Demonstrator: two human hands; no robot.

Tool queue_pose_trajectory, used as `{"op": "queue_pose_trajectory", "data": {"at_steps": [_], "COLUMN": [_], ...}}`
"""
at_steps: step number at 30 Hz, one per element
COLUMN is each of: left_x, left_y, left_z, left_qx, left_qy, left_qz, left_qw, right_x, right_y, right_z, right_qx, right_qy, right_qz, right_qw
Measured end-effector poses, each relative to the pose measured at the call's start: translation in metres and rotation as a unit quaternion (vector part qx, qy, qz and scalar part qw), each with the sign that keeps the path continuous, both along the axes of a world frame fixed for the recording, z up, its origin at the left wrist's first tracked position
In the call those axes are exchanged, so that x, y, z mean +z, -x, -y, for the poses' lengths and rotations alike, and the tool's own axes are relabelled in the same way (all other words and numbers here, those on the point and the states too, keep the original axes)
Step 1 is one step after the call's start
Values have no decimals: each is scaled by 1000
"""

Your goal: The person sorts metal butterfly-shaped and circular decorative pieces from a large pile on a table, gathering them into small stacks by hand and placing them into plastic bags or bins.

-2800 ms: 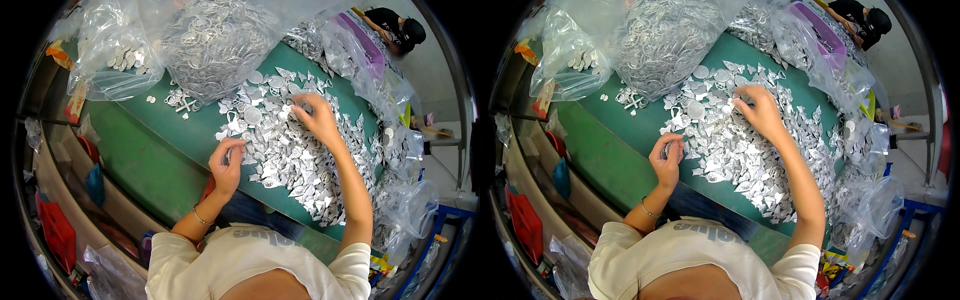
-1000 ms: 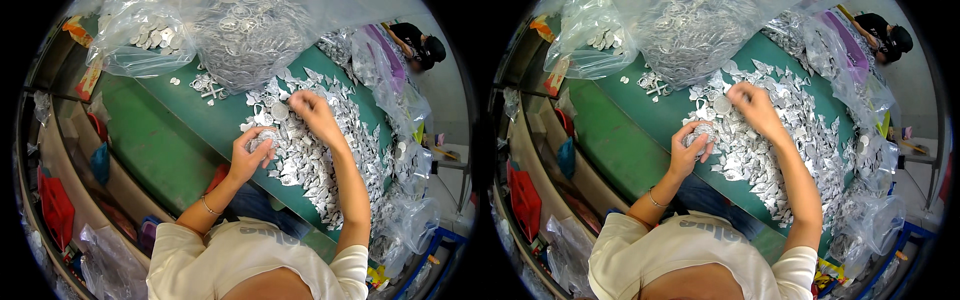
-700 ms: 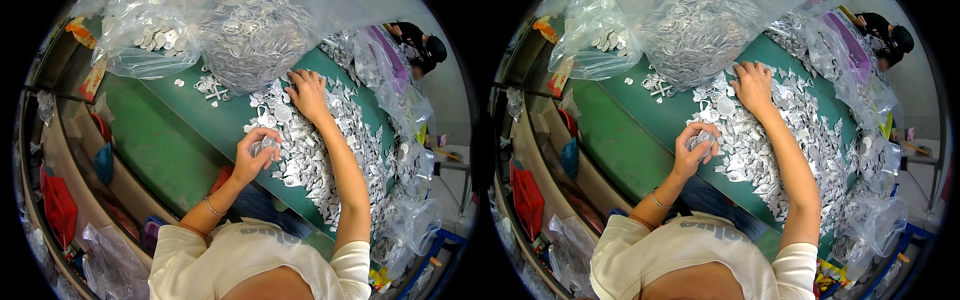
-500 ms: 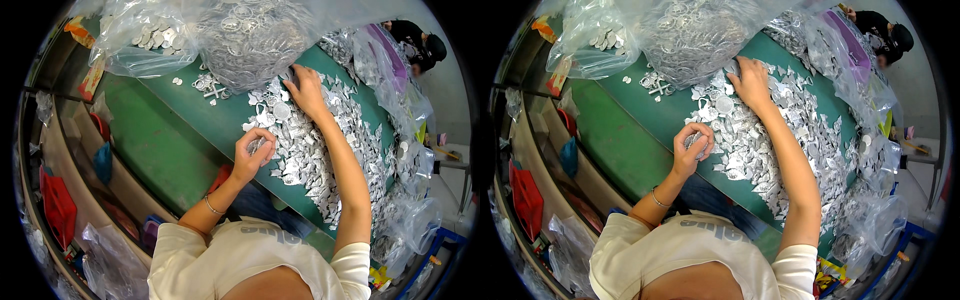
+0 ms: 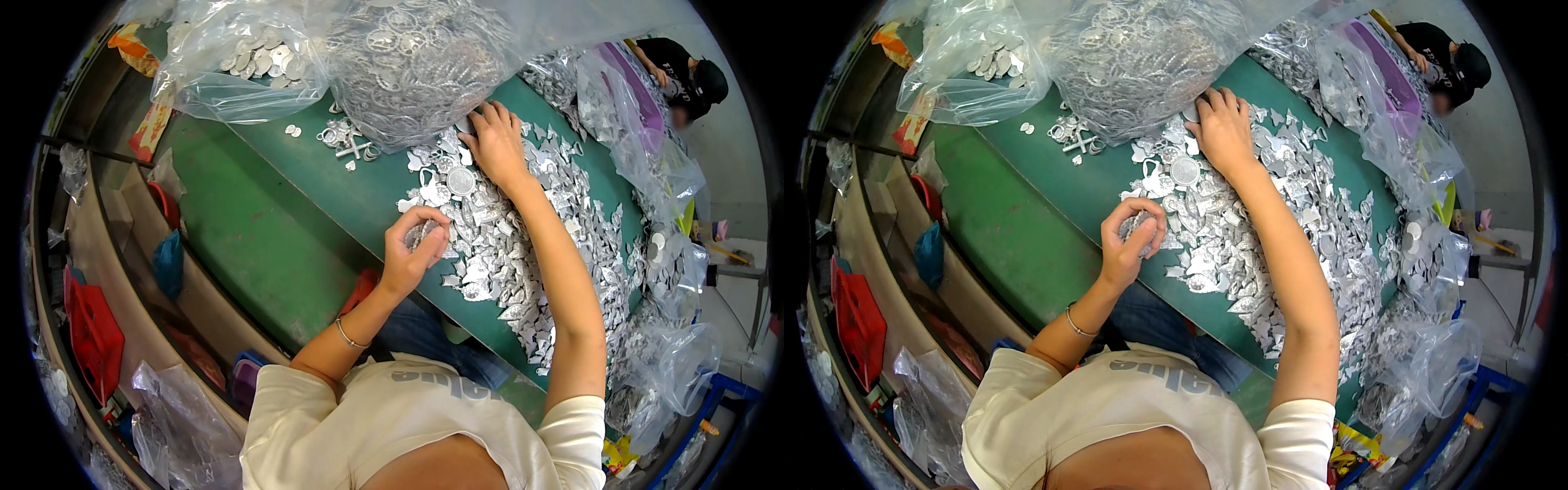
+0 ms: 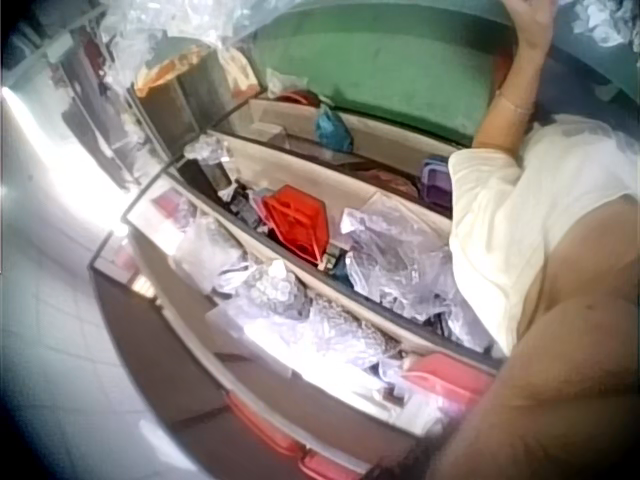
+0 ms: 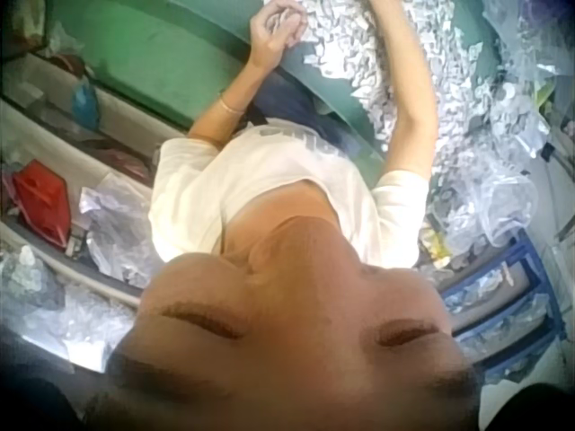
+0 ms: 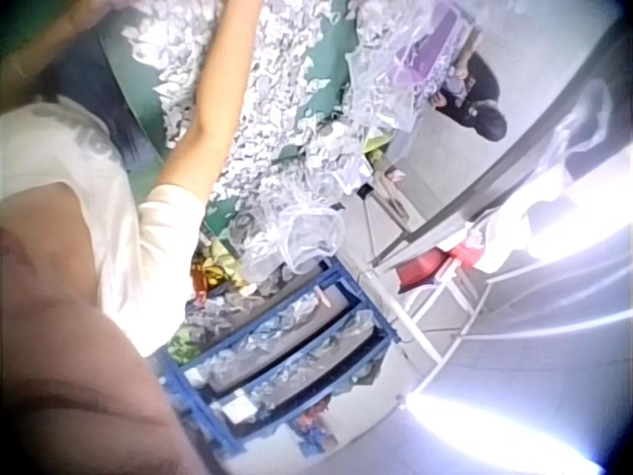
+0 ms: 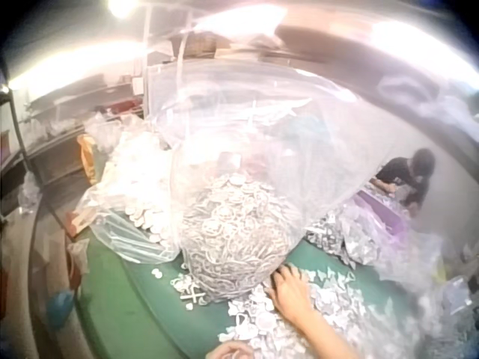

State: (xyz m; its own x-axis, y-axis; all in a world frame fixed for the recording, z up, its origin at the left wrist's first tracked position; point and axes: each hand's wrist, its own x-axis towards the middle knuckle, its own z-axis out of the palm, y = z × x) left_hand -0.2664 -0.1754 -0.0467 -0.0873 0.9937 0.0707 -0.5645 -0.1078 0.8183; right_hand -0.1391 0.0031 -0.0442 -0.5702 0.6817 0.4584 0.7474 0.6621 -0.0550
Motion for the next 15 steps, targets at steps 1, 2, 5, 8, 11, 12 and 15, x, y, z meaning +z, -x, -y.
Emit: {"op": "queue_pose_trajectory", "data": {"at_steps": [1, 2, 5, 8, 11, 12, 15], "left_x": [0, 0, 1, 2, 1, 1, 1], "left_y": [0, 0, 0, -1, -1, -1, -1], "left_z": [0, 0, 0, 0, 0, 1, 1], "left_qx": [2, 2, 2, 5, 7, 10, 12], "left_qy": [1, 1, 1, 2, 7, 12, 13], "left_qz": [-2, -1, 2, 7, 4, 3, -2], "left_qw": [1000, 1000, 1000, 1000, 1000, 1000, 1000], "right_x": [1, 3, 6, 15, 32, 35, 30], "right_y": [0, 1, -2, -11, -21, -23, -25], "right_z": [0, -2, -8, -8, 11, 20, 54], "right_qx": [6, 12, 14, -16, 19, 60, 160], "right_qy": [-13, -26, -73, -23, 20, 27, 58], "right_qz": [14, 28, 89, 2, -71, -61, -15], "right_qw": [1000, 999, 993, 1000, 997, 996, 985]}}
